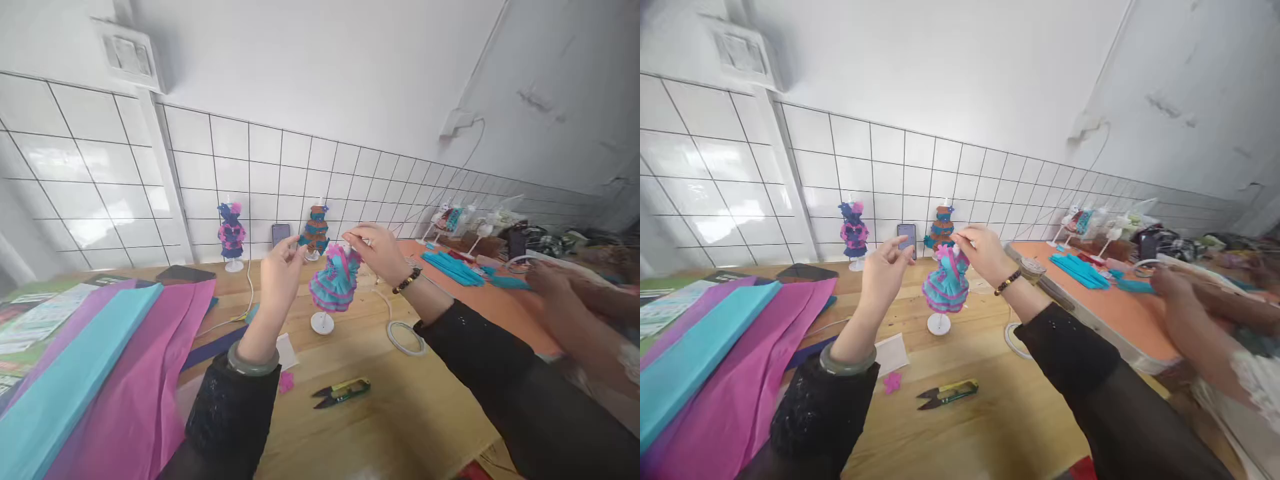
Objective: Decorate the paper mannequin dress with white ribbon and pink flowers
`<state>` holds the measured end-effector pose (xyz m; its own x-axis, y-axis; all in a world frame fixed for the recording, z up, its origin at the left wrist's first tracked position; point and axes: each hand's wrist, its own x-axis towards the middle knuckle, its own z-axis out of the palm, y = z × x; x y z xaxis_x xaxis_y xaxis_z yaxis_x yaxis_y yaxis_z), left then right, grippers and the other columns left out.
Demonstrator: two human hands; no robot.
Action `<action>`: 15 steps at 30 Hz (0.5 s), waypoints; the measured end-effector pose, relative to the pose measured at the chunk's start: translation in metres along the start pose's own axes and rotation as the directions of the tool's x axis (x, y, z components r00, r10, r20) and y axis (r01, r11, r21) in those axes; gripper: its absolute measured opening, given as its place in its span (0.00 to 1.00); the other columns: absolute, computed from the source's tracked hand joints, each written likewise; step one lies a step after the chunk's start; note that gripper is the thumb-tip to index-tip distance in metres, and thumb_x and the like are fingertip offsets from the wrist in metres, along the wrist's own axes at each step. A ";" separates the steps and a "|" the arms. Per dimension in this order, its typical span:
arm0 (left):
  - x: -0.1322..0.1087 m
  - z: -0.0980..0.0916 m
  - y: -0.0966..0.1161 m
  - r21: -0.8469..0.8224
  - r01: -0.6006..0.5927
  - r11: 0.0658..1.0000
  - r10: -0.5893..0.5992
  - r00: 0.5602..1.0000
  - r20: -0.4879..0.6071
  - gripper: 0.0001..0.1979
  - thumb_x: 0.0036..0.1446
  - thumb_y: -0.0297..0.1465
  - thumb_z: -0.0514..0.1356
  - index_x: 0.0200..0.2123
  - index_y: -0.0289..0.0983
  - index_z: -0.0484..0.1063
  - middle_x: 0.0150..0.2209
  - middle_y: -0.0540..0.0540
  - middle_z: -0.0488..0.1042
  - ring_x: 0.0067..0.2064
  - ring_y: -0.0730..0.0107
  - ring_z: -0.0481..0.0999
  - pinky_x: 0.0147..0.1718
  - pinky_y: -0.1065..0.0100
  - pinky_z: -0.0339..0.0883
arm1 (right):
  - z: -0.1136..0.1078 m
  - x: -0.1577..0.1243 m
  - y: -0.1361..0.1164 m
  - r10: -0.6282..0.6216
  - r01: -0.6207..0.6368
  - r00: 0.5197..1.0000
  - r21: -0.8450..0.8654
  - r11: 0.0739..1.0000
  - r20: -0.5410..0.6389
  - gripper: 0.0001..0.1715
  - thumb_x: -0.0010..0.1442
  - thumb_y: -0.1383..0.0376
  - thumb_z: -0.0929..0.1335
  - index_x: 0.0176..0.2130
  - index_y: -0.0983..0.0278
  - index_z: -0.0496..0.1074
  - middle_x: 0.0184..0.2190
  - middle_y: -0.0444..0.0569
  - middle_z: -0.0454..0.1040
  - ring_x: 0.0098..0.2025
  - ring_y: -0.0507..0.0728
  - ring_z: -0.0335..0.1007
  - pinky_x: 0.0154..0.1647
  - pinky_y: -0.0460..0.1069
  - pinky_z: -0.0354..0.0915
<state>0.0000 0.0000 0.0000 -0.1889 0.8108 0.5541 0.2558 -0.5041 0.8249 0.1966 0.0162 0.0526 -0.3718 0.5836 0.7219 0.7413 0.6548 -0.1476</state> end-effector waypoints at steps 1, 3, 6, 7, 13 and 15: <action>-0.001 0.000 0.000 -0.022 -0.001 1.000 0.001 1.000 0.005 0.17 0.55 0.35 0.54 0.47 0.35 0.68 0.23 0.50 0.73 0.28 0.74 0.72 0.33 0.73 0.63 | 0.001 0.001 0.001 -0.001 0.001 1.000 0.003 1.000 -0.008 0.16 0.62 0.62 0.61 0.27 0.65 0.71 0.25 0.46 0.69 0.29 0.53 0.64 0.31 0.47 0.58; -0.003 0.001 0.001 -0.043 0.004 0.999 -0.003 1.000 0.013 0.16 0.57 0.36 0.53 0.45 0.35 0.69 0.22 0.51 0.72 0.27 0.74 0.71 0.31 0.73 0.63 | 0.003 0.002 0.003 0.002 -0.002 1.000 0.016 1.000 -0.021 0.16 0.62 0.61 0.60 0.28 0.65 0.71 0.25 0.47 0.69 0.29 0.53 0.64 0.31 0.47 0.58; -0.005 0.001 0.003 -0.020 0.031 0.999 -0.030 0.999 0.025 0.16 0.57 0.40 0.51 0.37 0.36 0.71 0.17 0.53 0.68 0.22 0.74 0.69 0.26 0.74 0.61 | 0.008 0.003 0.007 0.024 -0.022 0.999 0.046 0.999 -0.041 0.17 0.61 0.59 0.61 0.29 0.64 0.72 0.28 0.47 0.71 0.32 0.54 0.65 0.34 0.47 0.59; -0.005 0.000 0.004 0.001 0.044 0.999 -0.044 0.999 0.032 0.17 0.57 0.42 0.51 0.34 0.36 0.72 0.15 0.53 0.65 0.20 0.75 0.67 0.24 0.74 0.60 | 0.010 0.003 0.008 0.036 -0.034 0.998 0.060 0.998 -0.044 0.18 0.61 0.58 0.61 0.29 0.64 0.73 0.28 0.48 0.71 0.32 0.54 0.66 0.34 0.48 0.60; -0.006 0.001 0.006 0.092 0.076 0.993 -0.083 0.994 0.077 0.23 0.55 0.48 0.50 0.23 0.36 0.70 0.10 0.55 0.57 0.15 0.77 0.59 0.18 0.73 0.54 | 0.016 0.003 0.009 0.134 -0.129 0.991 0.196 0.972 -0.014 0.22 0.61 0.54 0.60 0.27 0.64 0.73 0.33 0.49 0.73 0.37 0.55 0.68 0.37 0.48 0.61; -0.006 0.002 0.005 0.109 0.077 0.991 -0.086 0.993 0.081 0.24 0.55 0.49 0.49 0.22 0.36 0.70 0.10 0.55 0.57 0.15 0.77 0.59 0.18 0.73 0.54 | 0.015 0.003 0.006 0.155 -0.153 0.988 0.263 0.953 0.011 0.23 0.61 0.55 0.59 0.27 0.64 0.73 0.35 0.50 0.73 0.39 0.55 0.68 0.38 0.48 0.61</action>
<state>0.0042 -0.0071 0.0009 -0.1324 0.8728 0.4698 0.3427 -0.4045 0.8479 0.1918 0.0292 0.0442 -0.2580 0.6835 0.6829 0.6161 0.6608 -0.4286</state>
